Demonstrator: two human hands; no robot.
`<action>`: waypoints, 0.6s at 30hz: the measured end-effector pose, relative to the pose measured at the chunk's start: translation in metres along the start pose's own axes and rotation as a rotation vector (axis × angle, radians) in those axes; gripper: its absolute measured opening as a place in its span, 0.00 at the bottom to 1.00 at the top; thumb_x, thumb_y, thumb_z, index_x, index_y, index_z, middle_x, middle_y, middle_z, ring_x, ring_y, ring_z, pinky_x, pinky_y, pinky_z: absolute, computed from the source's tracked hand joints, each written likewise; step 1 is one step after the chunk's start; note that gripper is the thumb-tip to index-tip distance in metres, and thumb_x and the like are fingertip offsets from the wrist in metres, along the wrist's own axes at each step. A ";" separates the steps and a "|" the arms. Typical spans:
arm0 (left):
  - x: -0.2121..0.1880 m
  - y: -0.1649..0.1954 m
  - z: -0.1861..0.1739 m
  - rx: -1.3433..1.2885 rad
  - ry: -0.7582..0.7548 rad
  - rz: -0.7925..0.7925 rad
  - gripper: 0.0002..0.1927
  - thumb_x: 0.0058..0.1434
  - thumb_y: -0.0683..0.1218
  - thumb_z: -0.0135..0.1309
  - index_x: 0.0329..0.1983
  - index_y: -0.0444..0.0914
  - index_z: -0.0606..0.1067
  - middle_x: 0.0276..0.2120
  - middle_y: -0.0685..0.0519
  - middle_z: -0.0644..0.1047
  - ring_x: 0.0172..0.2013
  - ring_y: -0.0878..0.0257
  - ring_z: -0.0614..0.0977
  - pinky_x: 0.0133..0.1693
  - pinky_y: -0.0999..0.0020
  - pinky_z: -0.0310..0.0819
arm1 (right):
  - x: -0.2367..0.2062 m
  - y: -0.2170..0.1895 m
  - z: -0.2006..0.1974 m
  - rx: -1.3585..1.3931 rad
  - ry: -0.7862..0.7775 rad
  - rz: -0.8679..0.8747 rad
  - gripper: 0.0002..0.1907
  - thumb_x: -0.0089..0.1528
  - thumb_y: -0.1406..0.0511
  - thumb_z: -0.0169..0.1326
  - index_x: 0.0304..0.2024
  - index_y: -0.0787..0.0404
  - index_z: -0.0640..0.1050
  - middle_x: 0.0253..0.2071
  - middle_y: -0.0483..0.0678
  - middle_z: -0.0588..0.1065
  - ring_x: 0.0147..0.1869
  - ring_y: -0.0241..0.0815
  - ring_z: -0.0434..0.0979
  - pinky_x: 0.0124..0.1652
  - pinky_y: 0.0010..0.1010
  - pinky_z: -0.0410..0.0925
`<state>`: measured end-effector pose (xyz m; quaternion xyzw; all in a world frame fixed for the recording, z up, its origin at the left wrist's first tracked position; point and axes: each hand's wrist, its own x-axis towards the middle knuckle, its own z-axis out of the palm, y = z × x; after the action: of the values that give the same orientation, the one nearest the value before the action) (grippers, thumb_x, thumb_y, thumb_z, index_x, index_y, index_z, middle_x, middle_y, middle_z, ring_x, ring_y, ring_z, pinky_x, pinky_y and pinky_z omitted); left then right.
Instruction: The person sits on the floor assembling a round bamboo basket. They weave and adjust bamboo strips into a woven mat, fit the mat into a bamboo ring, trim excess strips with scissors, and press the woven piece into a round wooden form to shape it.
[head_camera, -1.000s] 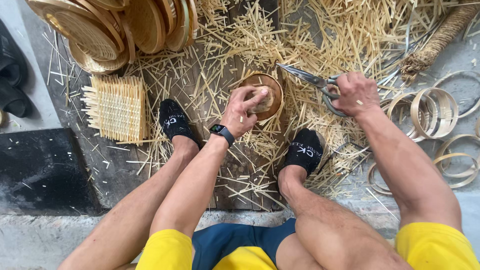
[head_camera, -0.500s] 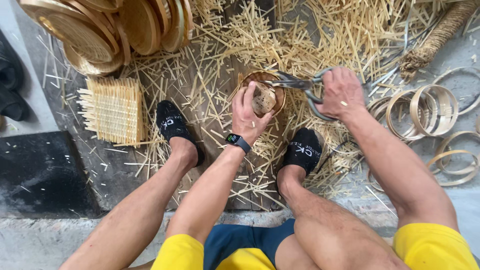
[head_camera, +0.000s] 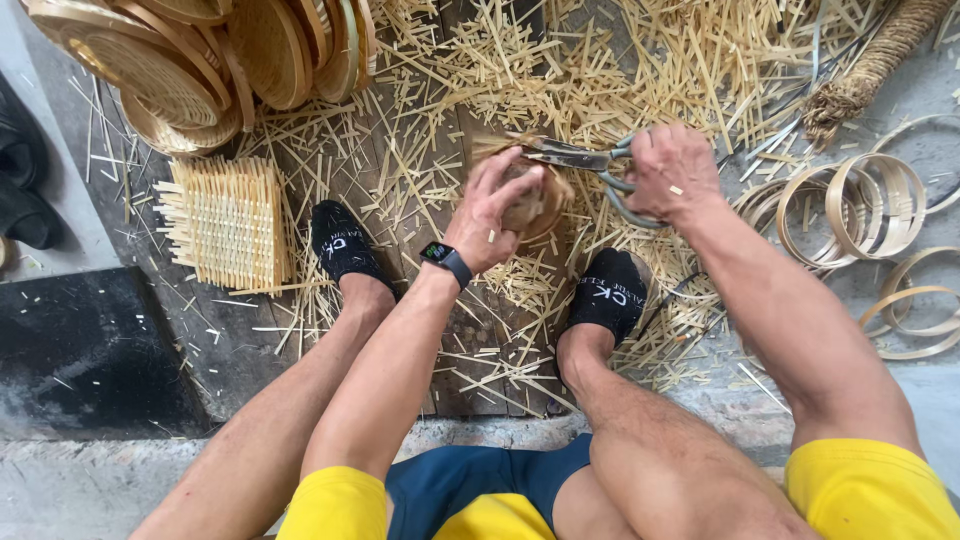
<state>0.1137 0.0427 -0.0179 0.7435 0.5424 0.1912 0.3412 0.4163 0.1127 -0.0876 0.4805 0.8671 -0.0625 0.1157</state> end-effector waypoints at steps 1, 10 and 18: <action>-0.001 0.003 0.000 -0.039 0.044 -0.117 0.47 0.39 0.33 0.65 0.66 0.47 0.68 0.67 0.40 0.61 0.66 0.43 0.63 0.66 0.52 0.60 | -0.001 0.003 -0.002 -0.013 -0.078 0.018 0.12 0.63 0.59 0.54 0.37 0.63 0.76 0.34 0.53 0.74 0.40 0.44 0.75 0.38 0.36 0.71; -0.012 0.005 0.030 -0.113 0.298 -0.183 0.40 0.50 0.34 0.63 0.67 0.44 0.66 0.62 0.47 0.69 0.64 0.45 0.71 0.68 0.55 0.66 | -0.001 -0.009 -0.005 0.038 0.193 -0.019 0.26 0.47 0.48 0.59 0.28 0.66 0.76 0.28 0.54 0.73 0.33 0.48 0.75 0.36 0.36 0.73; -0.011 -0.006 0.020 -0.070 0.245 -0.225 0.38 0.46 0.30 0.57 0.61 0.49 0.75 0.58 0.46 0.69 0.61 0.44 0.70 0.66 0.53 0.68 | -0.008 0.003 0.000 0.011 0.083 -0.028 0.26 0.57 0.48 0.56 0.37 0.66 0.77 0.31 0.54 0.74 0.34 0.45 0.73 0.34 0.36 0.71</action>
<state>0.1191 0.0279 -0.0352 0.6369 0.6528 0.2596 0.3176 0.4234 0.1079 -0.0852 0.4710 0.8774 -0.0489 0.0763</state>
